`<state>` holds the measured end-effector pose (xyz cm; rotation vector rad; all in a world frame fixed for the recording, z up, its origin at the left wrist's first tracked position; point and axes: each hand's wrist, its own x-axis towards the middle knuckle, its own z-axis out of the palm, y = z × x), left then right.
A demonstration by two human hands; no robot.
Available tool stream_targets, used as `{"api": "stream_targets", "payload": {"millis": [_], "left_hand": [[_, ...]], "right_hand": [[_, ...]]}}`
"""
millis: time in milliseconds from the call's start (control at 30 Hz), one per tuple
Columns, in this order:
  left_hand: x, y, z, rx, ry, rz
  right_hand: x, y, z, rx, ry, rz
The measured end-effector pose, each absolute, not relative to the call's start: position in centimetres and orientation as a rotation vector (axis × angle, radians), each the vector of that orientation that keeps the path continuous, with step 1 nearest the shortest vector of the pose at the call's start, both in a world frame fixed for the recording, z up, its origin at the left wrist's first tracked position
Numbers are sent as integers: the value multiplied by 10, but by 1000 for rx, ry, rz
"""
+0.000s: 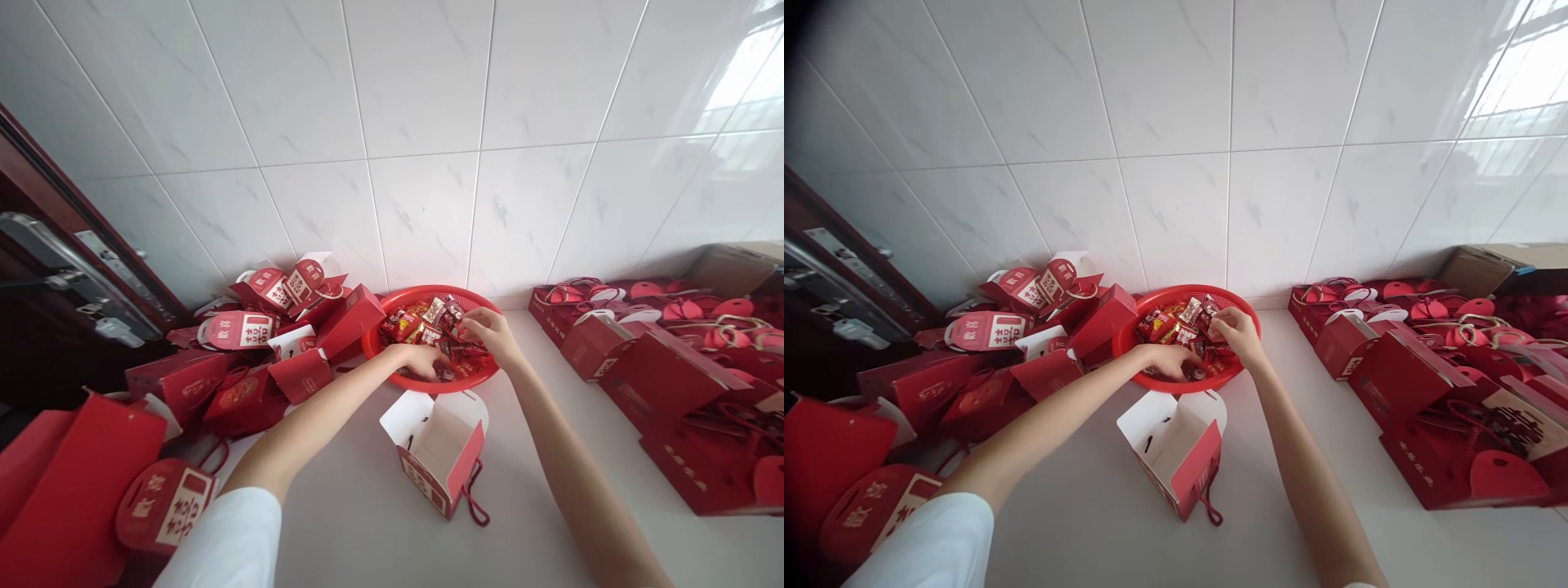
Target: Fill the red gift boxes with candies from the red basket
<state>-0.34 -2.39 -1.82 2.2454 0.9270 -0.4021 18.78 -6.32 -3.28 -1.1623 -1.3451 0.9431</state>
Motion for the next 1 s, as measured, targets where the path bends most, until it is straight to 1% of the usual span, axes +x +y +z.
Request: {"api": "stream_targets", "payload": {"millis": [100,200,367,467,567,700,833,1000], "left_hand": [[-2,-27,-19,2240,914,-374],[-1,-30,-18,2252,922,-330],[-3,-32,-17,2265,937,-264],[-5,-30,-17,2275,970,-203],[-8,-28,-16,2289,1018,-62],[-9,-24,-16,2260,1058,160],[-11,-19,-19,2149,1096,334],[-13,-17,-22,2000,1092,427]], "right_hand": [[190,-59,-35,-1224,-1321,825],[189,-56,-40,-1314,-1417,745],[183,-55,-48,-1484,-1646,703],[182,-54,-49,-1526,-1674,681],[185,-53,-46,-1499,-1643,685],[188,-49,-45,-1431,-1506,729],[191,-48,-44,-1332,-1359,856],[193,-53,-37,-1226,-1217,1049]]}}
